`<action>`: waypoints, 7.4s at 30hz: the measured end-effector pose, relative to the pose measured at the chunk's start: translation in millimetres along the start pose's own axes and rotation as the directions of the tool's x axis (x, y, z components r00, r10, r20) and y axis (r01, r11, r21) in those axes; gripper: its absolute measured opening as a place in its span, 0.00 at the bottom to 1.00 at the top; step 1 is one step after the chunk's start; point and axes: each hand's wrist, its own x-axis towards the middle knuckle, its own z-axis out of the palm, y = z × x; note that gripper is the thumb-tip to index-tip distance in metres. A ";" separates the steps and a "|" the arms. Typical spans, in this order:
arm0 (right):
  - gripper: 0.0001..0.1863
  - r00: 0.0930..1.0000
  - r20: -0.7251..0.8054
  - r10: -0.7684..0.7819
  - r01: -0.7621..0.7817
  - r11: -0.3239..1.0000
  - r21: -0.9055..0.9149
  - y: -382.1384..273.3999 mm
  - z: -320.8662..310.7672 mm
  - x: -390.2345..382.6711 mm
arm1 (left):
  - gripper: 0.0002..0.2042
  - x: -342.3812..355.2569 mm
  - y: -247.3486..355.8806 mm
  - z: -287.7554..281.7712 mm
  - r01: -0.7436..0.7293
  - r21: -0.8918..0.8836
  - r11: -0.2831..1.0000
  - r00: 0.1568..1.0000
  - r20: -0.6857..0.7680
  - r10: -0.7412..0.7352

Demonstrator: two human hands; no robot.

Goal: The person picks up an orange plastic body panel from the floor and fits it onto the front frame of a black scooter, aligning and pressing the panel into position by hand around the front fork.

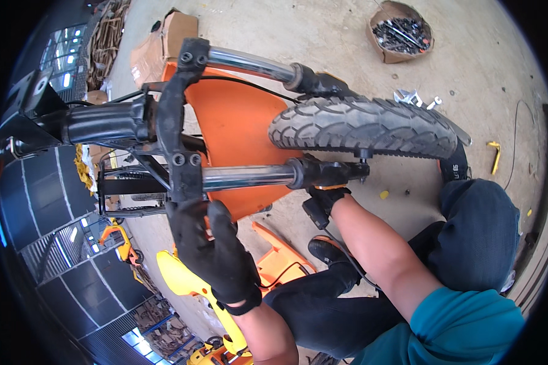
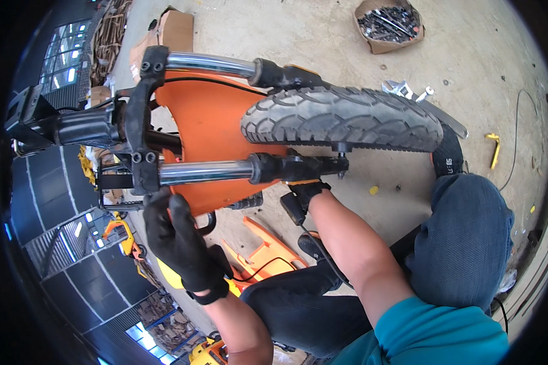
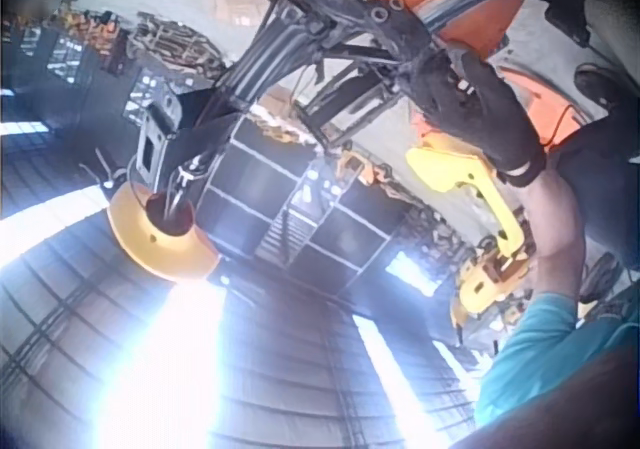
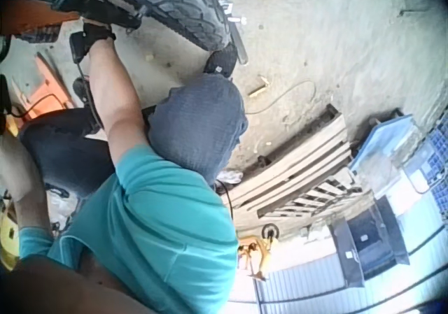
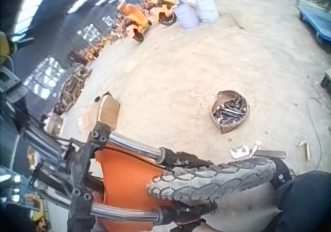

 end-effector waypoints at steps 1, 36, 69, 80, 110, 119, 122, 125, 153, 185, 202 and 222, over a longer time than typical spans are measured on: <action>0.16 1.000 0.000 0.001 -0.001 1.000 0.001 -1.2 0.6 2.0 | 0.04 -3.2 -2.3 -3.2 -0.048 0.053 0.997 0.999 0.000 0.048; 0.16 0.996 -0.083 0.014 -0.016 1.000 -0.023 30.6 54.1 27.2 | 0.08 -14.5 -8.5 -4.3 -0.204 0.428 0.880 0.977 0.150 0.153; 0.33 0.711 0.648 0.275 0.693 -0.433 -0.577 -382.3 234.4 -28.9 | 0.17 -8.5 -35.4 0.0 -0.256 0.300 0.919 0.954 -0.073 0.290; 0.16 0.311 0.781 0.542 0.938 -0.041 -0.344 -329.6 258.7 33.0 | 0.19 -5.7 -25.3 -10.8 -0.190 0.339 0.921 0.979 -0.011 0.206; 0.18 0.450 0.834 0.319 0.833 -0.486 -0.264 -301.7 254.4 81.9 | 0.18 -12.5 -8.6 10.1 -0.082 0.571 0.817 0.989 0.147 -0.003; 0.19 0.425 0.882 0.205 0.830 -0.476 -0.290 -316.0 239.9 59.2 | 0.12 -8.9 -5.1 19.5 -0.110 0.508 0.854 0.989 0.142 0.043; 0.19 0.416 0.886 0.204 0.838 -0.464 -0.286 -314.2 239.0 57.1 | 0.12 -5.5 5.6 22.7 -0.176 0.580 0.795 0.980 0.175 0.089; 0.19 0.407 0.891 0.202 0.846 -0.453 -0.283 -311.5 240.3 55.5 | 0.14 -11.6 -2.7 23.1 0.013 0.475 0.880 0.996 0.067 -0.050; 0.22 0.409 0.887 0.212 0.838 -0.472 -0.274 -306.8 259.8 58.6 | 0.12 11.2 -12.6 32.0 0.204 0.204 0.958 0.979 -0.032 -0.201; 0.29 0.503 0.812 0.297 0.857 -0.051 -0.512 -325.5 284.6 27.6 | 0.18 23.3 2.3 15.4 0.125 0.438 0.890 0.990 -0.117 -0.081; 0.26 0.670 0.615 0.416 0.604 0.176 -0.777 -335.6 263.9 72.4 | 0.14 4.5 -38.2 -19.6 0.078 -0.223 0.972 0.903 -0.397 -0.164; 0.17 0.439 0.896 0.059 0.659 -0.699 -0.277 -280.6 278.5 -252.0 | 0.10 -51.2 -124.0 -40.0 -0.204 0.222 0.954 0.979 0.046 0.198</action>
